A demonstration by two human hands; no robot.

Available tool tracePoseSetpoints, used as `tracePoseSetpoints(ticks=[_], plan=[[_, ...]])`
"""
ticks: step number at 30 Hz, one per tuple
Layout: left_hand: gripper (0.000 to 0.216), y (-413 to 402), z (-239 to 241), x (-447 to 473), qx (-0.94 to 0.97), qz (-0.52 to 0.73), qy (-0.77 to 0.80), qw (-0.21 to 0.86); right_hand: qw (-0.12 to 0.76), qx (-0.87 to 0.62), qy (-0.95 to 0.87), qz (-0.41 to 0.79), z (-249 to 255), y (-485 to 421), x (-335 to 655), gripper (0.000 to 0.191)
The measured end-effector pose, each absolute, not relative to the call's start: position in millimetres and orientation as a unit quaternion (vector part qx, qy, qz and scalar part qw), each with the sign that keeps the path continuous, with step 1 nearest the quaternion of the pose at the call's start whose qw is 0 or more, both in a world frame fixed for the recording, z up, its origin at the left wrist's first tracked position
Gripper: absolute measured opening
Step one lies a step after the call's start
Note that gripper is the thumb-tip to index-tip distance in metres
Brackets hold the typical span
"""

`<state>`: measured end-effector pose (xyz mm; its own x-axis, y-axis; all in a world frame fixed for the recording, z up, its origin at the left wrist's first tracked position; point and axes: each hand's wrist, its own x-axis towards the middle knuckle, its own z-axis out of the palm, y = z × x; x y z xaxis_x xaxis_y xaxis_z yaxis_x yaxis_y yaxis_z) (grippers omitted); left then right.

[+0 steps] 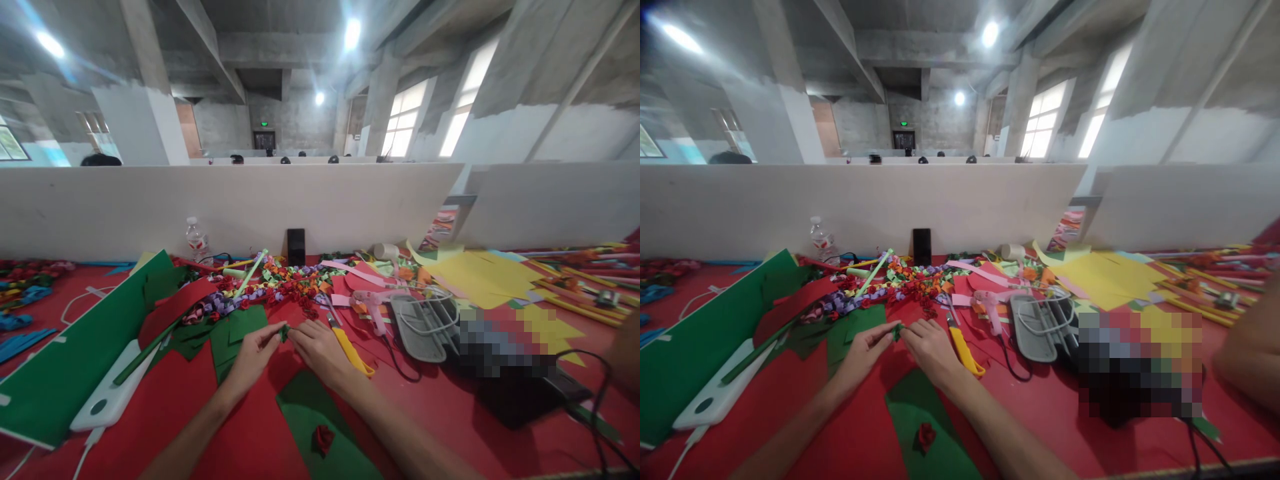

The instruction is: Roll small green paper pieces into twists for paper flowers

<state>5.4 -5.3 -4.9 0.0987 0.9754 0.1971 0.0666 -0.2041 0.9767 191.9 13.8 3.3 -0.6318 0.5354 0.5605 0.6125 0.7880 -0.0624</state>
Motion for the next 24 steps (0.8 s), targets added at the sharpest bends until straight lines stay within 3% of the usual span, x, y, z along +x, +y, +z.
tracePoseSetpoints(ticks=[9, 24], plan=[[0.047, -5.5, -3.7, 7.3, 0.544, 0.514, 0.424, 0.511, 0.315, -0.314, -0.89, -0.096, 9.9, 9.2, 191.8, 0.016], [0.048, -0.1, -17.6, 4.5, 0.45, 0.489, 0.383, 0.642, 0.201, -0.236, -0.934, -0.178, 21.0, 11.1, 198.1, 0.015]])
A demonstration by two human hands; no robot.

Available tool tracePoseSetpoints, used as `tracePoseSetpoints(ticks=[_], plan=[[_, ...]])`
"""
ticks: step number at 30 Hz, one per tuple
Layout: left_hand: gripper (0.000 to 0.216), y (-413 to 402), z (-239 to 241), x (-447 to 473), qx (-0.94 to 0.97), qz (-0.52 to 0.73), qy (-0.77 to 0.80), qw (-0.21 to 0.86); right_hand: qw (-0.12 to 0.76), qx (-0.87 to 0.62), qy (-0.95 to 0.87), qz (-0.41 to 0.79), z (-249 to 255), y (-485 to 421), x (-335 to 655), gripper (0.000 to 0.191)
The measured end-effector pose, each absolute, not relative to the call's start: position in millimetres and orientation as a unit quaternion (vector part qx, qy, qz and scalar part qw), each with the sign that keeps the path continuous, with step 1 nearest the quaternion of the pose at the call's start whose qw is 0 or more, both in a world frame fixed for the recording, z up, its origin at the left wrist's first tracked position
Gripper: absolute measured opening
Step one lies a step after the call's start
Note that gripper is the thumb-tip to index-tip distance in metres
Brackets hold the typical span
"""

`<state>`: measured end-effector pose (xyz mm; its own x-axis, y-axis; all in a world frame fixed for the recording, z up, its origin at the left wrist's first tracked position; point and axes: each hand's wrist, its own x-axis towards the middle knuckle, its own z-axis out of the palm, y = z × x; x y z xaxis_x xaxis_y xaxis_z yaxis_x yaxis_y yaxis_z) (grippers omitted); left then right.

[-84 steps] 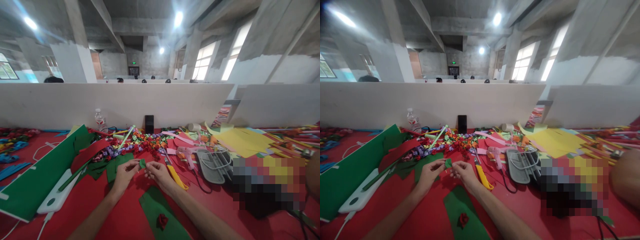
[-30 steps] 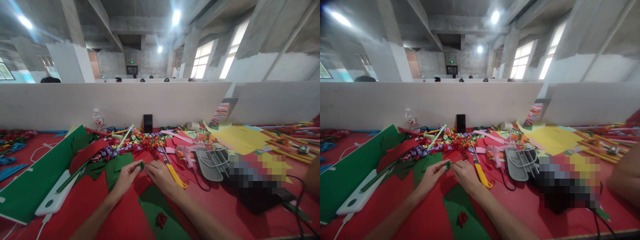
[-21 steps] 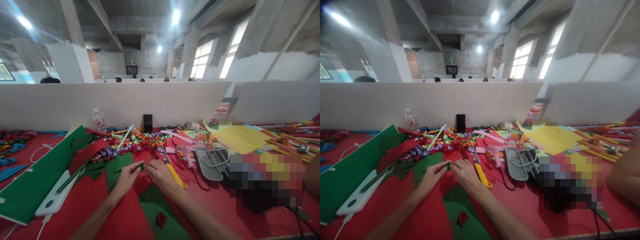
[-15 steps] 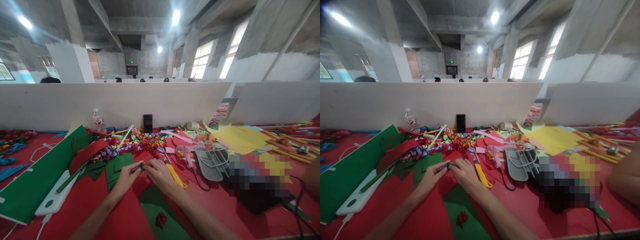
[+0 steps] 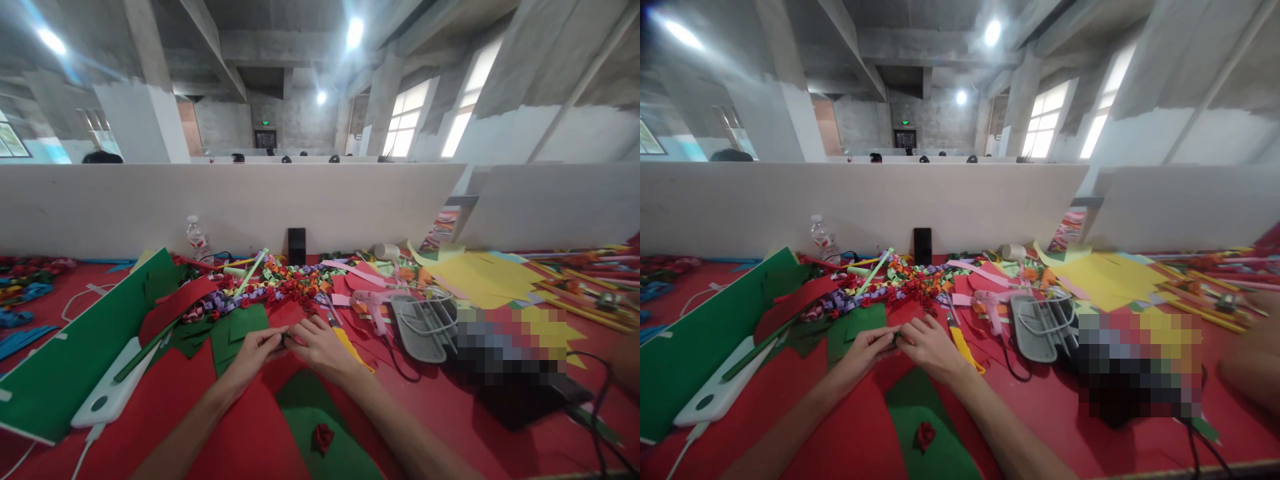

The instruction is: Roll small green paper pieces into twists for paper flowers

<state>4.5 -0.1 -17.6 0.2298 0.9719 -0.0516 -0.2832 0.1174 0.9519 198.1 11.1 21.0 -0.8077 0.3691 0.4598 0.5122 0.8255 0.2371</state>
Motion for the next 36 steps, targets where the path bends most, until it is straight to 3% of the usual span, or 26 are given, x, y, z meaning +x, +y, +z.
tracePoseSetpoints(ticks=[7, 16, 29, 36], plan=[[0.035, -5.0, -11.5, 1.2, 0.429, 0.478, 0.37, 0.672, 0.229, -0.253, -0.933, -0.11, 19.1, 11.5, 197.4, 0.014], [0.029, -7.0, 0.7, 3.2, 0.321, 0.531, 0.332, 0.711, 0.493, -0.34, -0.77, 0.218, 15.3, 6.3, 182.8, 0.015], [0.035, -7.8, 2.4, 10.3, 0.361, 0.575, 0.325, 0.658, 0.497, -0.384, -0.725, 0.283, 2.7, 8.2, 172.9, 0.007], [0.036, -6.0, -4.1, 9.8, 0.336, 0.574, 0.336, 0.667, 0.498, -0.344, -0.749, 0.268, 7.6, 2.7, 175.0, 0.016]])
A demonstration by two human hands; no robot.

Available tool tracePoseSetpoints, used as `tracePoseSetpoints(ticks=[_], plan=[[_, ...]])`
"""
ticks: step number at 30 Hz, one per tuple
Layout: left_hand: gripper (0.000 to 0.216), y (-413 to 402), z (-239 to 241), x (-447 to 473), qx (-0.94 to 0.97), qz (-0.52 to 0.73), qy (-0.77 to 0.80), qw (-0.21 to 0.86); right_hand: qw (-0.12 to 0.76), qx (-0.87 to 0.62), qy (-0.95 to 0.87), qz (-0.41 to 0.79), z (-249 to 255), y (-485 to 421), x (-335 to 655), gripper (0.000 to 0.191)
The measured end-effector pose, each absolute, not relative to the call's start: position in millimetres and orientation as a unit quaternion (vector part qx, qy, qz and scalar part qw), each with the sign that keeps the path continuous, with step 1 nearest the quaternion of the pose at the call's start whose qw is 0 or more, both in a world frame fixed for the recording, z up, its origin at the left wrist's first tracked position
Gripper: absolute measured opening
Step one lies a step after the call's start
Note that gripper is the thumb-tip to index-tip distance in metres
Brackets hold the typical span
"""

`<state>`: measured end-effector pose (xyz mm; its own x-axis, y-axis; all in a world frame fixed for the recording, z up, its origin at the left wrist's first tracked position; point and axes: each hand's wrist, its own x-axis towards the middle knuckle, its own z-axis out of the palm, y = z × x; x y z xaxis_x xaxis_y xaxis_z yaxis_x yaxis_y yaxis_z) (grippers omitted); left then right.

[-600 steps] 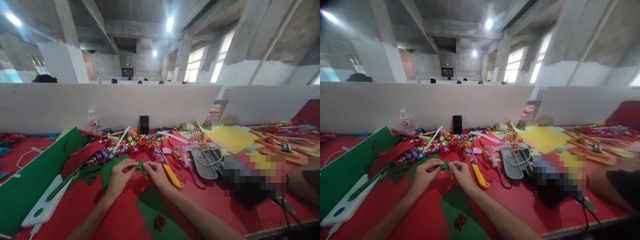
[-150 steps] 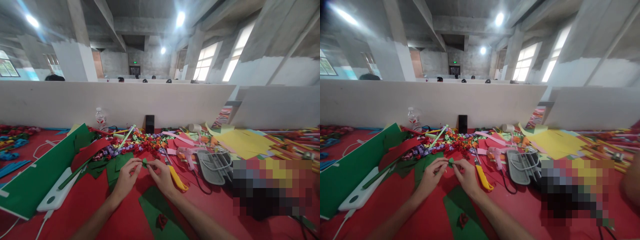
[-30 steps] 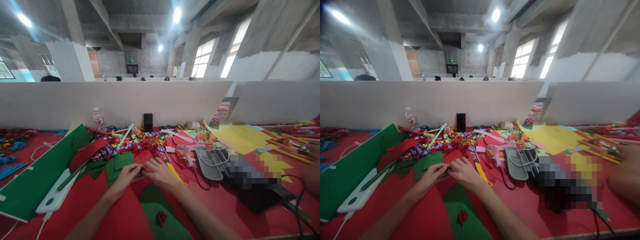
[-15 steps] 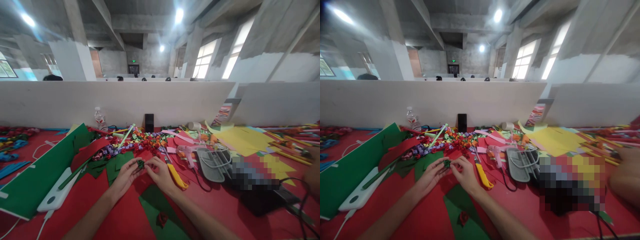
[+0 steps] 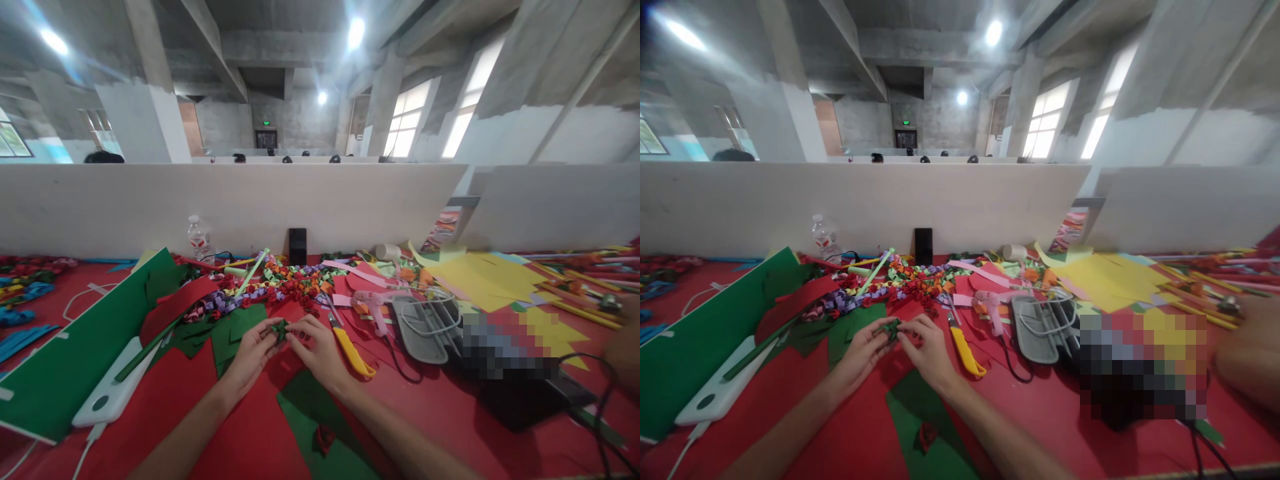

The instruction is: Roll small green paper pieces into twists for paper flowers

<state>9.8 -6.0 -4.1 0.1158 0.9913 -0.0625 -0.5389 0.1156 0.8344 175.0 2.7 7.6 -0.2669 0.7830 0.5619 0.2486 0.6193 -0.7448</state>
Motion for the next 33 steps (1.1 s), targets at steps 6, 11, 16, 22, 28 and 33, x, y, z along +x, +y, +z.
tracePoseSetpoints(ticks=[6, 11, 16, 22, 28, 33], plan=[[0.035, -4.3, -9.1, 8.8, 0.311, 0.576, 0.341, 0.675, 0.515, -0.329, -0.755, 0.24, 9.5, -0.7, 175.0, 0.015], [0.038, -5.6, -5.2, 10.3, 0.334, 0.581, 0.348, 0.656, 0.505, -0.336, -0.757, 0.243, 11.1, -1.2, 174.4, 0.013], [0.034, -1.7, -10.9, 9.2, 0.436, 0.572, 0.378, 0.583, 0.491, -0.371, -0.739, 0.274, 7.1, 1.6, 171.9, 0.006], [0.034, 0.2, -18.5, 7.5, 0.555, 0.556, 0.41, 0.463, 0.493, -0.409, -0.706, 0.302, 1.5, 3.7, 168.6, 0.009], [0.037, -3.5, -13.3, 9.0, 0.563, 0.543, 0.402, 0.476, 0.51, -0.413, -0.696, 0.292, 0.5, 6.7, 170.4, 0.011], [0.037, -5.4, -8.4, 9.1, 0.546, 0.537, 0.4, 0.503, 0.52, -0.409, -0.696, 0.279, 0.1, 8.2, 172.0, 0.015]])
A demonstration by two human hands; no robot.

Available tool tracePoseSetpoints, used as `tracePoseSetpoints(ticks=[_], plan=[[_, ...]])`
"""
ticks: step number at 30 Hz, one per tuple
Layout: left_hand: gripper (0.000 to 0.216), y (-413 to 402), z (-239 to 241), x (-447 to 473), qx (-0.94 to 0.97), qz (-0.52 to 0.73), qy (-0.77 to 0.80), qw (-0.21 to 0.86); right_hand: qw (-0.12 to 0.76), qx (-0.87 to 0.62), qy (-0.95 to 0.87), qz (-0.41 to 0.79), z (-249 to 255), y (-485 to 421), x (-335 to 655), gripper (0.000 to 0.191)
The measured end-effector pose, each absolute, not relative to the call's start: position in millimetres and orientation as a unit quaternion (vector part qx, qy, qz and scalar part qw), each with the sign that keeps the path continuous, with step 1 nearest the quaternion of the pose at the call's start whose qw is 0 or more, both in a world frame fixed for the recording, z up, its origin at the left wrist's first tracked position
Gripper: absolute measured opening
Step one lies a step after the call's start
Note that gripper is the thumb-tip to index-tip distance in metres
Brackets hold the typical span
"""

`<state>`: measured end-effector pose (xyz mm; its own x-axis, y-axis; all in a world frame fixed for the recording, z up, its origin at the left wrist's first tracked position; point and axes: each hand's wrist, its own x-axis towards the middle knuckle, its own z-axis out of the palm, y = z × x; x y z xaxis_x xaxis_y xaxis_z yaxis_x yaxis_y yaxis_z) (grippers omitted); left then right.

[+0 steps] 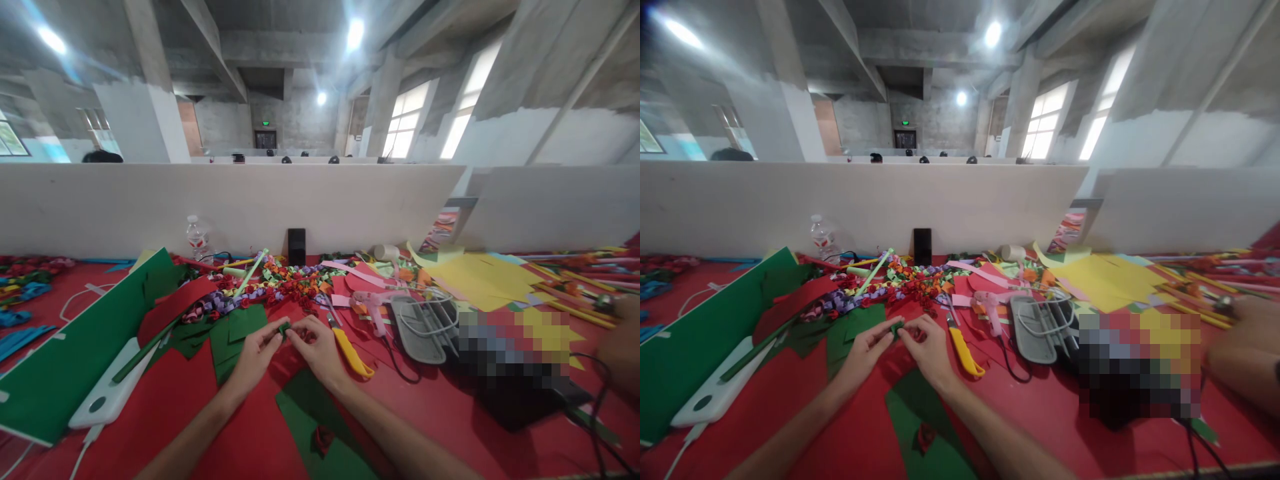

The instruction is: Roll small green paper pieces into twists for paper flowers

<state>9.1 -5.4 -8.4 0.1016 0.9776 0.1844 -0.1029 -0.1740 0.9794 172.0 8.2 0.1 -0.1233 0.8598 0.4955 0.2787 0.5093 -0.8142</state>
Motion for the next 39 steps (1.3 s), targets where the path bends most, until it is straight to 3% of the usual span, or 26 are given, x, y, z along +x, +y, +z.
tracePoseSetpoints(ticks=[20, 30, 39], plan=[[0.047, -4.1, -15.0, 12.6, 0.462, 0.543, 0.369, 0.596, 0.51, -0.375, -0.76, 0.149, -9.8, 13.6, 177.3, 0.013], [0.036, -6.6, -11.9, 7.4, 0.358, 0.531, 0.345, 0.686, 0.451, -0.349, -0.815, 0.1, -6.7, 16.4, 182.1, 0.011], [0.038, -1.2, -12.9, -11.9, 0.361, 0.46, 0.332, 0.74, 0.452, -0.352, -0.787, 0.228, 9.2, 12.6, 183.6, 0.015]])
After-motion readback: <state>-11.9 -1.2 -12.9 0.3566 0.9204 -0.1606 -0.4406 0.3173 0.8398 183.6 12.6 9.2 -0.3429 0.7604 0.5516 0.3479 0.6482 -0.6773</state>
